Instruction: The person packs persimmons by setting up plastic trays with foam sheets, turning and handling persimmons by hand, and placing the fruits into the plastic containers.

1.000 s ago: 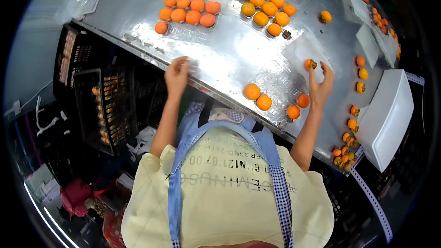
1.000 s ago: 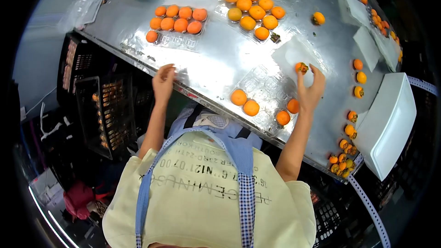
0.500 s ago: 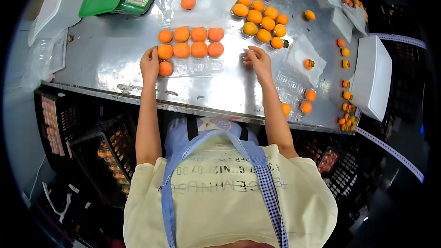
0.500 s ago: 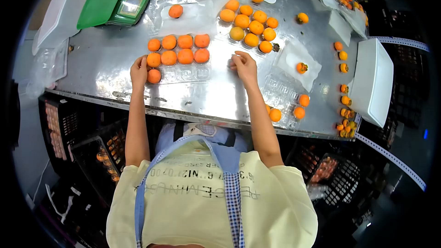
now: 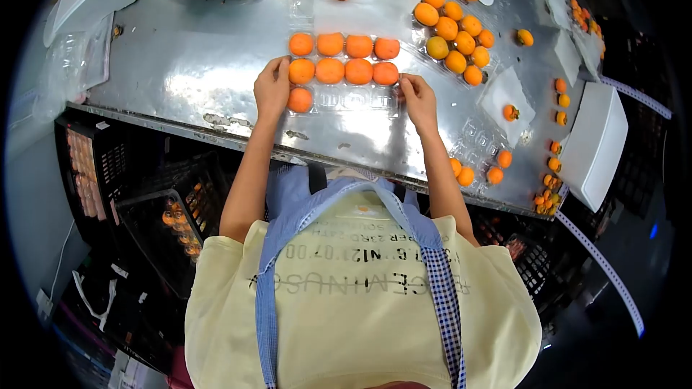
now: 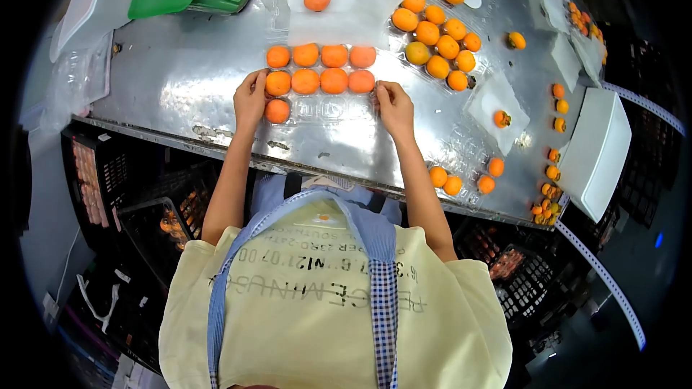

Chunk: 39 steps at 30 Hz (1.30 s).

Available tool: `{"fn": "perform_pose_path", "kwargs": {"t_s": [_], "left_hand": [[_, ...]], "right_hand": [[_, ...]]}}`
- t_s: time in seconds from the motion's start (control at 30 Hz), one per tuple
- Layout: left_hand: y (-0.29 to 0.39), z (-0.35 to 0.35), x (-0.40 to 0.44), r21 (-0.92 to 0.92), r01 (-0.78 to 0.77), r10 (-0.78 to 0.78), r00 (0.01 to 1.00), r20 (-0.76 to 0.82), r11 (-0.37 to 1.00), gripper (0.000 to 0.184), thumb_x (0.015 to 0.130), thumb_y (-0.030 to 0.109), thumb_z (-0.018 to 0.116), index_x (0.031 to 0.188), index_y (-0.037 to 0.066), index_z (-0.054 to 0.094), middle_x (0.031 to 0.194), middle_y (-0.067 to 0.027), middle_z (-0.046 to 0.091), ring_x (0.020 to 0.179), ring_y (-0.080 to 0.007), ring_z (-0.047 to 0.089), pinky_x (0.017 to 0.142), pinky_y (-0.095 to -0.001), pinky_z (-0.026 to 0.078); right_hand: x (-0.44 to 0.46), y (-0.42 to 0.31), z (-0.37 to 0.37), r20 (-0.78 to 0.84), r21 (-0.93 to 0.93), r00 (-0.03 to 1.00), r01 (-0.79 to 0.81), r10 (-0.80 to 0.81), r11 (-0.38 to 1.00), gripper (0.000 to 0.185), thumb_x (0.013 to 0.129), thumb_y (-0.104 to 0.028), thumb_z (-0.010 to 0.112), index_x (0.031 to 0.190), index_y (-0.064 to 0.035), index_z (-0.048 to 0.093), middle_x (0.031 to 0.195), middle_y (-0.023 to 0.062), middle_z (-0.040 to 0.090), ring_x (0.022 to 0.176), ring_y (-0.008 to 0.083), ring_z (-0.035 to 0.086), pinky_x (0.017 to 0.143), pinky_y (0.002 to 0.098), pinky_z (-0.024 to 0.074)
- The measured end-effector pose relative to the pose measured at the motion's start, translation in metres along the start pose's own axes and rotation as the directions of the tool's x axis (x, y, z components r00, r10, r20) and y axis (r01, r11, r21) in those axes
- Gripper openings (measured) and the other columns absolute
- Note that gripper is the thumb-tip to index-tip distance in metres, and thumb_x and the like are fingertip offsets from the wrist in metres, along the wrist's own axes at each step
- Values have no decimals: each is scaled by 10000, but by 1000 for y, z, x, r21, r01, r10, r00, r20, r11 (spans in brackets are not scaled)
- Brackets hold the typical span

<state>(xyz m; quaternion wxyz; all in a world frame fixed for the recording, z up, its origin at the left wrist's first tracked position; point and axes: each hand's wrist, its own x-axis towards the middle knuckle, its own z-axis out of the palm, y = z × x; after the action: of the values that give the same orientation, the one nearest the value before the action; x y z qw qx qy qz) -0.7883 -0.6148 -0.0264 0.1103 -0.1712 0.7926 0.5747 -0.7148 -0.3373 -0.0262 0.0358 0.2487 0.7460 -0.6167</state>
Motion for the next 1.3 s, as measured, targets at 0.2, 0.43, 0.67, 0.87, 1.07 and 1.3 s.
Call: {"fn": "perform_pose_path", "kwargs": {"t_s": [0.2, 0.43, 0.67, 0.87, 1.07, 1.3], "left_hand": [[5, 9, -13, -22, 57, -57, 998, 6, 998, 294, 903, 252, 526, 1033, 8, 628, 815, -103, 662, 592, -116, 598, 548, -252, 482], [-15, 18, -22, 81, -97, 99, 995, -24, 992, 245, 878, 232, 541, 981, 35, 643, 842, -105, 669, 742, -185, 625, 708, -296, 482], [-10, 10, -17, 105, -16, 7, 996, 92, 994, 273, 871, 276, 549, 989, 47, 639, 812, -149, 657, 693, -247, 640, 642, -336, 496], [31, 22, 12, 303, -338, 381, 920, -94, 891, 207, 840, 196, 560, 999, 77, 616, 993, -119, 628, 869, -270, 603, 722, -347, 475], [66, 67, 52, 395, -801, 807, 554, 206, 449, 185, 733, 92, 587, 907, 45, 629, 986, -148, 613, 977, -329, 543, 868, -401, 422], [54, 87, 80, 589, -603, 598, 765, 237, 538, 239, 752, 95, 535, 969, 41, 621, 1139, -141, 546, 1139, -292, 450, 988, -426, 319]], "right_hand": [[-15, 5, -15, 49, -29, 996, -70, 72, 997, 165, 865, -90, 569, 981, 26, 555, 778, 48, 602, 605, 75, 521, 549, 213, 438], [-42, 16, -32, 67, 21, 992, -110, 108, 994, 162, 872, -77, 565, 997, 20, 529, 806, 61, 597, 633, 84, 533, 572, 215, 455], [-34, -33, -40, -8, -704, 994, 74, -111, 706, 159, 822, -115, 625, 936, -4, 616, 762, 111, 652, 656, 180, 626, 621, 298, 494], [28, -91, -1, 130, -566, 809, 535, -573, 627, 183, 777, -58, 596, 954, -35, 633, 989, 131, 618, 947, 292, 568, 849, 368, 432], [112, -56, 16, 377, -729, 823, 547, -426, 411, 484, 756, -102, 606, 1205, 19, 475, 1281, 229, 441, 1198, 371, 400, 1021, 398, 324], [146, -49, 36, 507, -650, 734, 670, -452, 358, 569, 837, -124, 552, 1332, 33, 319, 1387, 239, 307, 1300, 397, 250, 1085, 442, 197]]}}
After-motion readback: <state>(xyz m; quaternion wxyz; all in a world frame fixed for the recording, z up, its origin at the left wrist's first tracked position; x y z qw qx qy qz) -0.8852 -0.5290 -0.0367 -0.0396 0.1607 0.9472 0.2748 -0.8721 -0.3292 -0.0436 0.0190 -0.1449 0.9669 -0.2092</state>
